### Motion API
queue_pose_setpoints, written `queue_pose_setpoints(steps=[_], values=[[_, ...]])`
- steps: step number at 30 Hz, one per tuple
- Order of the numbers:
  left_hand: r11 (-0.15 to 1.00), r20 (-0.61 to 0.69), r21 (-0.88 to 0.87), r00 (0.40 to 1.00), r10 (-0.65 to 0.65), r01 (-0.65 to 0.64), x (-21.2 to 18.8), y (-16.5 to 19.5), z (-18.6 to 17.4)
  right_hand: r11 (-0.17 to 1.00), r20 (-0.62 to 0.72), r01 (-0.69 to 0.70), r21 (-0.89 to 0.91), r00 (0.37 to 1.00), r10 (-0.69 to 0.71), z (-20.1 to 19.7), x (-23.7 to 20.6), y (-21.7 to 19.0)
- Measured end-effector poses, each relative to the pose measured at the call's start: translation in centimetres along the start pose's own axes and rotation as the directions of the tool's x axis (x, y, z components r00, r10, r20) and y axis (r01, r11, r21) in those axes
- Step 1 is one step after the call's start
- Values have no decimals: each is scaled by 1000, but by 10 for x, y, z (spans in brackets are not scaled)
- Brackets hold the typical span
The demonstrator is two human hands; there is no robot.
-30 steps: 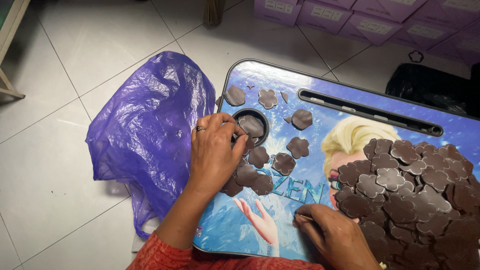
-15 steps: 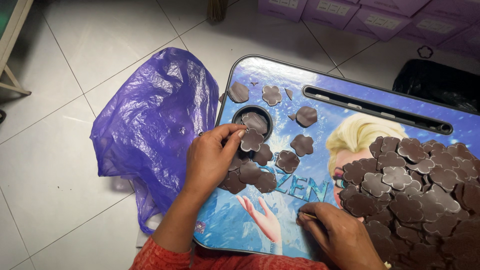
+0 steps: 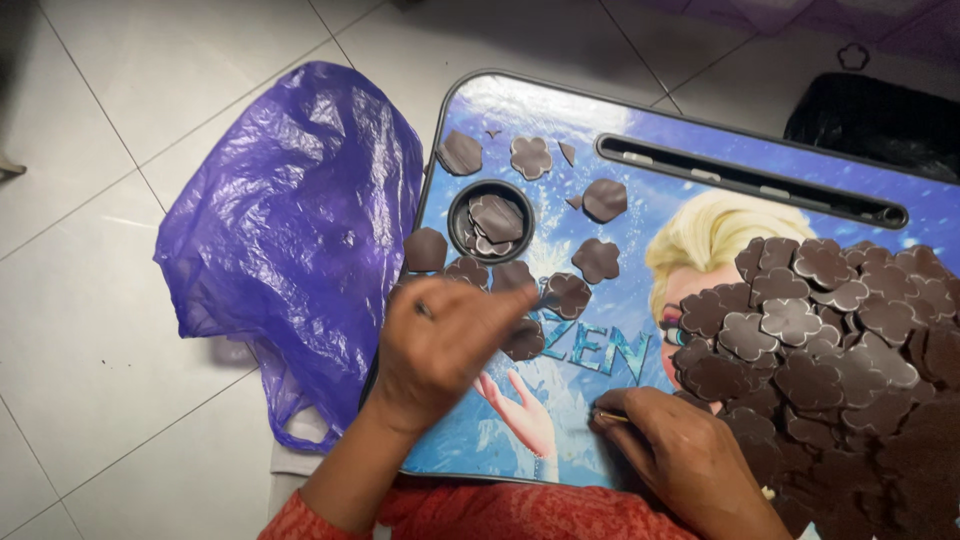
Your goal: The person uses a small pointed tool to trace or refine the edges of flower-shaped paper cutouts on a Frozen-themed tray. They handle the cutouts one at a time, occasionally moving them between a small container and the tray surface.
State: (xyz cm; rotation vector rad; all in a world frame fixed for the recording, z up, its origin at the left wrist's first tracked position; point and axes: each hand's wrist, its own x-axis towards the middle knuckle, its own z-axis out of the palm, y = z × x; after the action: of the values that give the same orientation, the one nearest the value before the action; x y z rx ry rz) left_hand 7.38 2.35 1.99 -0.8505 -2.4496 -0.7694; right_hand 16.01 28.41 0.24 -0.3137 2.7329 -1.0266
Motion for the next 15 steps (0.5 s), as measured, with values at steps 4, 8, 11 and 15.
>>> queue_pose_setpoints(steps=[4,8,11,15], values=[[943,114,-89,937,330,-321,-55,-1,36,998,19,29,-48,999,-29,14,5,28],[975,157,-201,979,128,-95,-86,-11,42,997,46,11,-82,999,-7,23,15,21],[991,140,-110,988,-61,77,-88,-9,31,998,2,-9,-62,1000,9,22,18,1],[976,203,-73,961,-185,204,-86,-4,28,996,-40,-67,-51,997,65,18,20,-9]])
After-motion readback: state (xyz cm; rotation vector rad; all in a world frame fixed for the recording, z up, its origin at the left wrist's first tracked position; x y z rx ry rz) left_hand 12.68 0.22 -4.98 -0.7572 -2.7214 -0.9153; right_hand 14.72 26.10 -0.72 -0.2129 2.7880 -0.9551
